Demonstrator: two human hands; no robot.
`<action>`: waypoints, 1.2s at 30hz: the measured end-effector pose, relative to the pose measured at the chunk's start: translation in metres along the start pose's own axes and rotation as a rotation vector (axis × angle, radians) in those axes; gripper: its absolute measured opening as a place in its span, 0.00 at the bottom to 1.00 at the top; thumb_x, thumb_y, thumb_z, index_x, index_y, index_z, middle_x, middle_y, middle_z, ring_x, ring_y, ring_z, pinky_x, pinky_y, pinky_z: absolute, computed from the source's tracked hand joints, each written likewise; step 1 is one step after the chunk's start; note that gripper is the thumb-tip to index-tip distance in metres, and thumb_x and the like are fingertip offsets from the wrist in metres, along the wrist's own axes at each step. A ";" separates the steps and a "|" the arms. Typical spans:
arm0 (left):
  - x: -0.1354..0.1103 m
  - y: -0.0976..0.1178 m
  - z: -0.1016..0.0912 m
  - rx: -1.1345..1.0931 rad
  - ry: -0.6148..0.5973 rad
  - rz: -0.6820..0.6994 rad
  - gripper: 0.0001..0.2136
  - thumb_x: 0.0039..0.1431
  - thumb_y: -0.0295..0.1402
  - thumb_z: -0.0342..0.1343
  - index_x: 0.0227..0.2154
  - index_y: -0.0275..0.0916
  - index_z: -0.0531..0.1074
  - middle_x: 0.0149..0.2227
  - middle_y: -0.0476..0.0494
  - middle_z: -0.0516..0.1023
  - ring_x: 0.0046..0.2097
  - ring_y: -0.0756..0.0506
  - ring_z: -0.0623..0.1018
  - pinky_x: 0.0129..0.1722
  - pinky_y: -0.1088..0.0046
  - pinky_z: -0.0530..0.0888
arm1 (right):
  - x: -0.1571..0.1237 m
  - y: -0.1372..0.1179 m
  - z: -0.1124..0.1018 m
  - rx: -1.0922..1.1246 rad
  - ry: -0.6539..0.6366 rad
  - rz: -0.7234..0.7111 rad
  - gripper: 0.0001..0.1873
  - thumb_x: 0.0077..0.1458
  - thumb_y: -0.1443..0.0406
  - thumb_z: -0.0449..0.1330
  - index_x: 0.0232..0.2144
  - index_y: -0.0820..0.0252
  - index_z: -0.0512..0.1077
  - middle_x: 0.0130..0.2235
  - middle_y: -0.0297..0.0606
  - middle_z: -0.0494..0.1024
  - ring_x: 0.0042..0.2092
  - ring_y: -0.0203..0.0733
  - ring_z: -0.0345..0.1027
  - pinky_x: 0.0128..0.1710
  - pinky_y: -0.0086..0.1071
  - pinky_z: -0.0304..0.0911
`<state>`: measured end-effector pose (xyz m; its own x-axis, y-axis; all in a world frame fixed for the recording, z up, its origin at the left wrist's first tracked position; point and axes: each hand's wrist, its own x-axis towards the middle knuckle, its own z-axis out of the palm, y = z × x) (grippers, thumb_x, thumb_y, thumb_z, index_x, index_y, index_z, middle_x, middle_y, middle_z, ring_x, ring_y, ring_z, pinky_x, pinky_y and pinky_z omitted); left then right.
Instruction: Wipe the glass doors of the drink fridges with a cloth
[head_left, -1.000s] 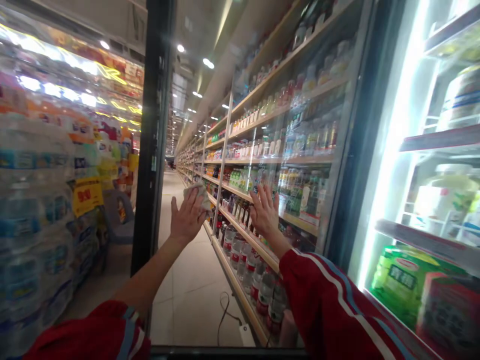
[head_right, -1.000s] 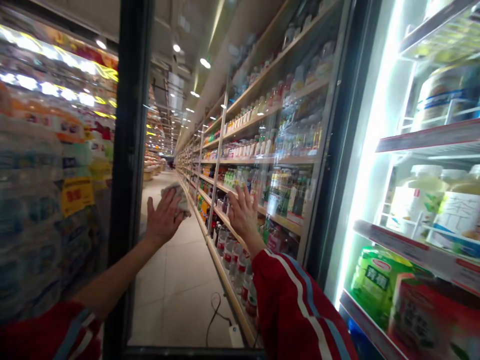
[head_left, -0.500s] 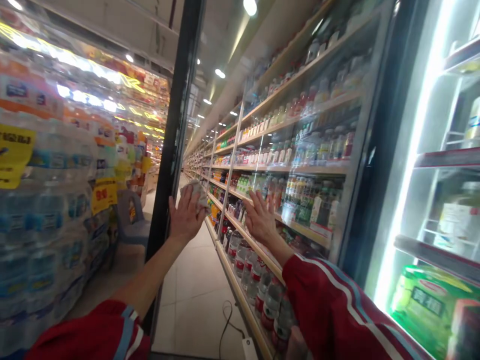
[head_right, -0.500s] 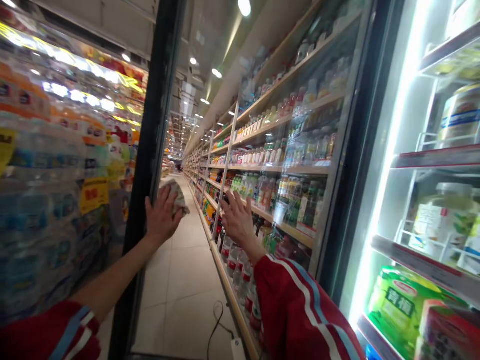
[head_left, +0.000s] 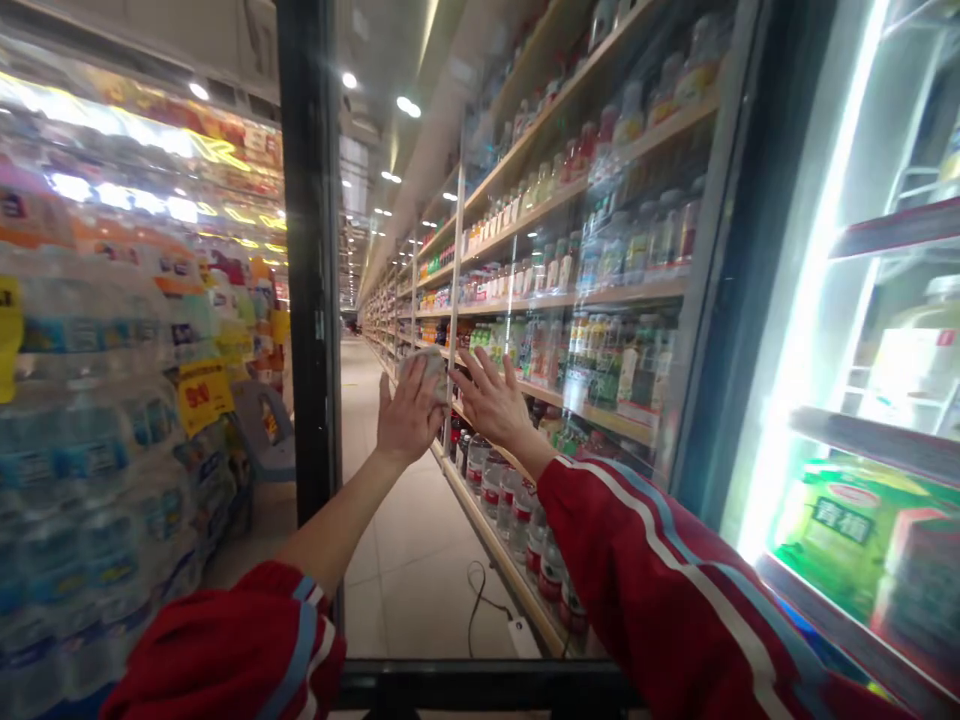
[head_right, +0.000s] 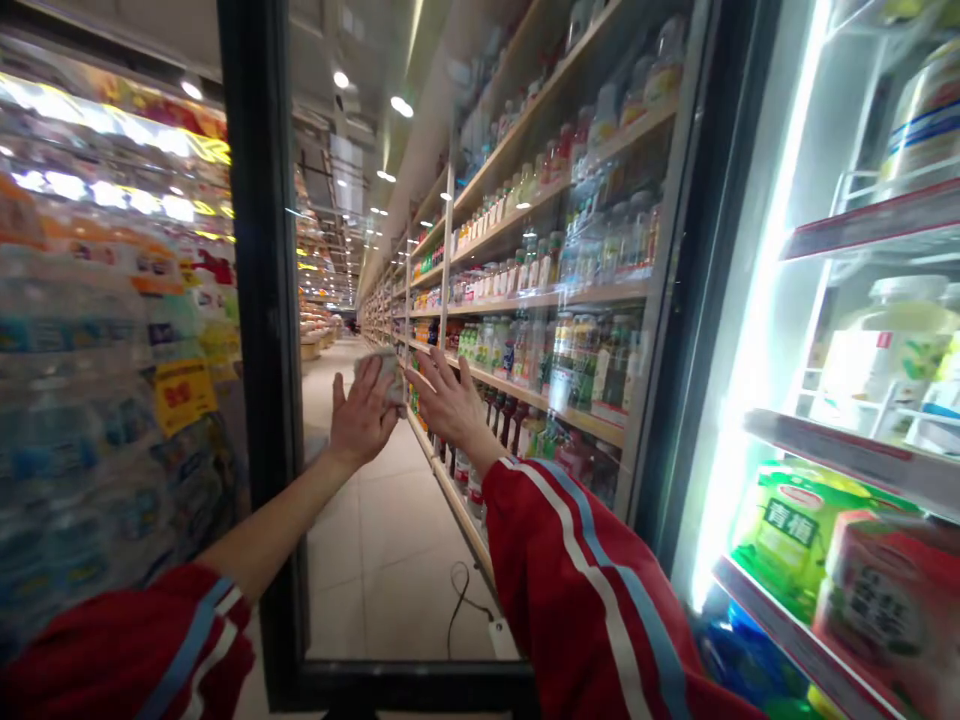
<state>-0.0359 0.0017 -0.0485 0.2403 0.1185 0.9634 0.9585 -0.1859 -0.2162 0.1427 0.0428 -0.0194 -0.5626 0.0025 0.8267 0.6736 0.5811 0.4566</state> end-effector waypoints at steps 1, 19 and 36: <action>0.000 -0.002 -0.001 0.004 0.013 -0.013 0.22 0.59 0.37 0.46 0.56 0.40 0.60 0.62 0.35 0.58 0.64 0.41 0.56 0.63 0.54 0.41 | 0.000 0.000 0.000 0.000 0.007 -0.001 0.26 0.57 0.65 0.52 0.59 0.53 0.58 0.65 0.41 0.54 0.67 0.48 0.39 0.63 0.54 0.32; 0.019 0.016 0.005 -0.029 0.021 -0.050 0.22 0.60 0.39 0.46 0.55 0.37 0.60 0.63 0.33 0.55 0.65 0.40 0.52 0.63 0.53 0.40 | -0.007 0.027 -0.015 -0.021 0.019 0.074 0.25 0.58 0.64 0.50 0.58 0.54 0.59 0.65 0.40 0.54 0.66 0.48 0.39 0.63 0.54 0.30; 0.041 0.041 0.015 -0.071 0.050 -0.118 0.24 0.60 0.40 0.46 0.58 0.37 0.57 0.65 0.34 0.51 0.66 0.40 0.49 0.63 0.53 0.37 | -0.045 0.068 -0.029 -0.102 0.069 0.283 0.25 0.58 0.65 0.49 0.58 0.54 0.59 0.65 0.39 0.52 0.67 0.47 0.36 0.63 0.53 0.32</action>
<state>0.0153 0.0136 -0.0202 0.1174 0.0949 0.9885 0.9659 -0.2422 -0.0914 0.2278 0.0584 -0.0154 -0.3136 0.0953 0.9448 0.8458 0.4802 0.2324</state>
